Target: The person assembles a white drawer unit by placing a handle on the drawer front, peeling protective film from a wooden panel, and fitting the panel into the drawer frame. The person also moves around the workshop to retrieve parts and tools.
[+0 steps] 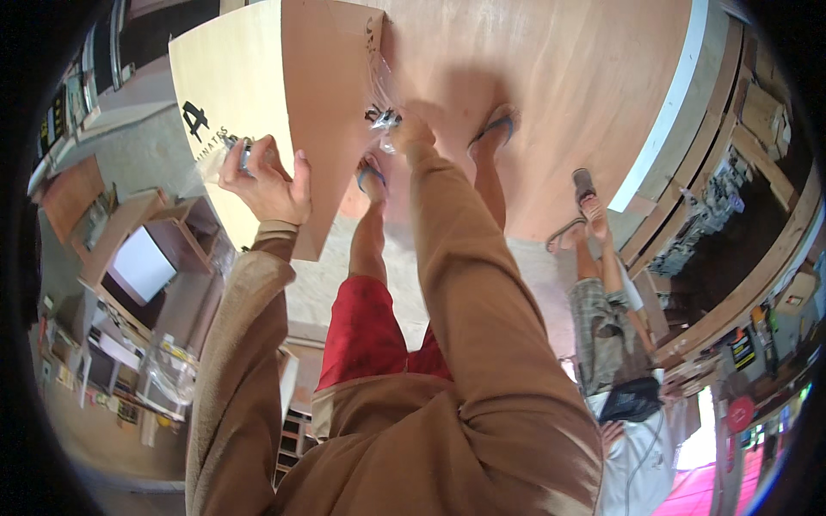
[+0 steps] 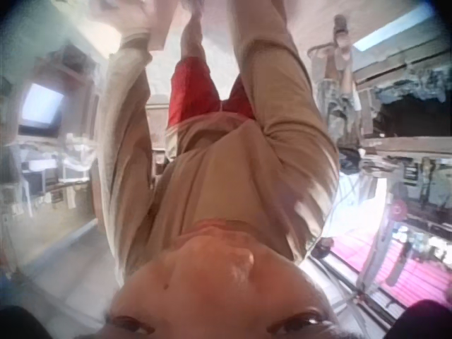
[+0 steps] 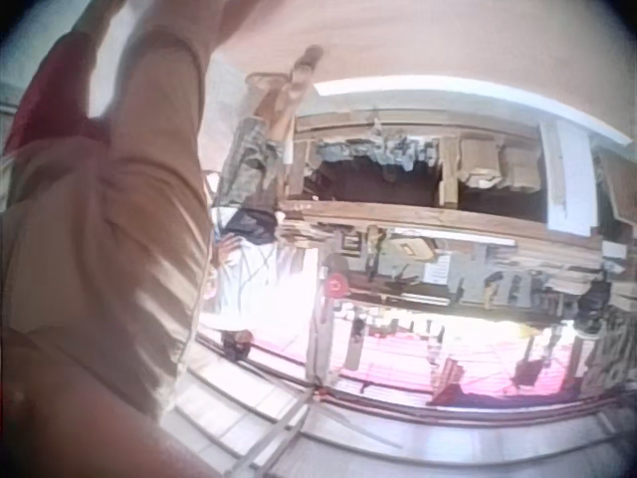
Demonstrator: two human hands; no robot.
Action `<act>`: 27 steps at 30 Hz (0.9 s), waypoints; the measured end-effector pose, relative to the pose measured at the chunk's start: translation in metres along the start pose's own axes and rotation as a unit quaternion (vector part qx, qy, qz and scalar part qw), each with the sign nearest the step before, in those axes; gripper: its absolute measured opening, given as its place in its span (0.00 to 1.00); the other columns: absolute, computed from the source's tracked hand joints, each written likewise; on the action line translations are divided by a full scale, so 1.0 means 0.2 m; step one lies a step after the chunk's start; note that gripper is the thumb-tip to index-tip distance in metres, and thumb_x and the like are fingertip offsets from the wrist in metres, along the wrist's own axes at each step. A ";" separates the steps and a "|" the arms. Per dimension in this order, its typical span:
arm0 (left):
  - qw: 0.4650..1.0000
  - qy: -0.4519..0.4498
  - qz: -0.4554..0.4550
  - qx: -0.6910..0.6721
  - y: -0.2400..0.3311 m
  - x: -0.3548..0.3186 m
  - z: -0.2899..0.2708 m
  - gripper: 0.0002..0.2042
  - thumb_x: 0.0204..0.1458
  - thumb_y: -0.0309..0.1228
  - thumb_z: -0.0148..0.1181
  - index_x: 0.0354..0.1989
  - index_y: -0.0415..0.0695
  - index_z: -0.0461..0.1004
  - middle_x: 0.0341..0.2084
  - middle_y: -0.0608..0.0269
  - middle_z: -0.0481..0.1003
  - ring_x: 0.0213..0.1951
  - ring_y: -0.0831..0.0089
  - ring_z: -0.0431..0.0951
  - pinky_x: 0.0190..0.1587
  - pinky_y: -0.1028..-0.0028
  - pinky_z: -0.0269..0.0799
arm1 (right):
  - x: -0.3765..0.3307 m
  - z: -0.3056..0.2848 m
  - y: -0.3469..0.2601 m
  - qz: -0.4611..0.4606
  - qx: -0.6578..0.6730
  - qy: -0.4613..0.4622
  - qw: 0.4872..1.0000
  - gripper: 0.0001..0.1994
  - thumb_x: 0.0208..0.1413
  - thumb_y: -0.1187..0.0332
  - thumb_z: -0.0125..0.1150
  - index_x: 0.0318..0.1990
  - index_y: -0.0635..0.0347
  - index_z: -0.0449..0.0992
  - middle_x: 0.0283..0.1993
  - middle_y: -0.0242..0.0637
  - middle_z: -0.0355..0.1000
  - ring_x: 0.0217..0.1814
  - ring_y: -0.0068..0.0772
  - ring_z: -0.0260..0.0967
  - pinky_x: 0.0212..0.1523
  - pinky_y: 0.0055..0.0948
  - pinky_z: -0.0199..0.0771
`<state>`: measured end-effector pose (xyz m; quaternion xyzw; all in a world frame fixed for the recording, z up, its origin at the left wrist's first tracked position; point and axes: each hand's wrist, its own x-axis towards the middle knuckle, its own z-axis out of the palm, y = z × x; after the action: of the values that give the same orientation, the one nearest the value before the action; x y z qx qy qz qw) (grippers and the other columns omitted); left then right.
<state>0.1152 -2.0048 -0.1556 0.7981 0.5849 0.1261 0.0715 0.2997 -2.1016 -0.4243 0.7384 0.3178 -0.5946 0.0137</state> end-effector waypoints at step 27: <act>0.999 0.011 -0.040 0.009 -0.04 -0.01 -0.01 0.23 0.50 0.44 0.69 0.54 0.52 0.72 0.60 0.53 0.58 0.59 0.49 0.55 0.64 0.49 0.55 | 0.50 -1.10 -0.48 -0.161 -0.443 -0.040 0.881 0.12 0.62 0.60 0.59 0.51 0.38 0.84 0.51 0.37 0.81 0.55 0.47 0.79 0.55 0.49 0.79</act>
<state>0.1065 -2.0038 -0.1563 0.7733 0.6180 0.1268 0.0627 0.4531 -1.8923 -0.4141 0.5692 0.6620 -0.4149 0.2564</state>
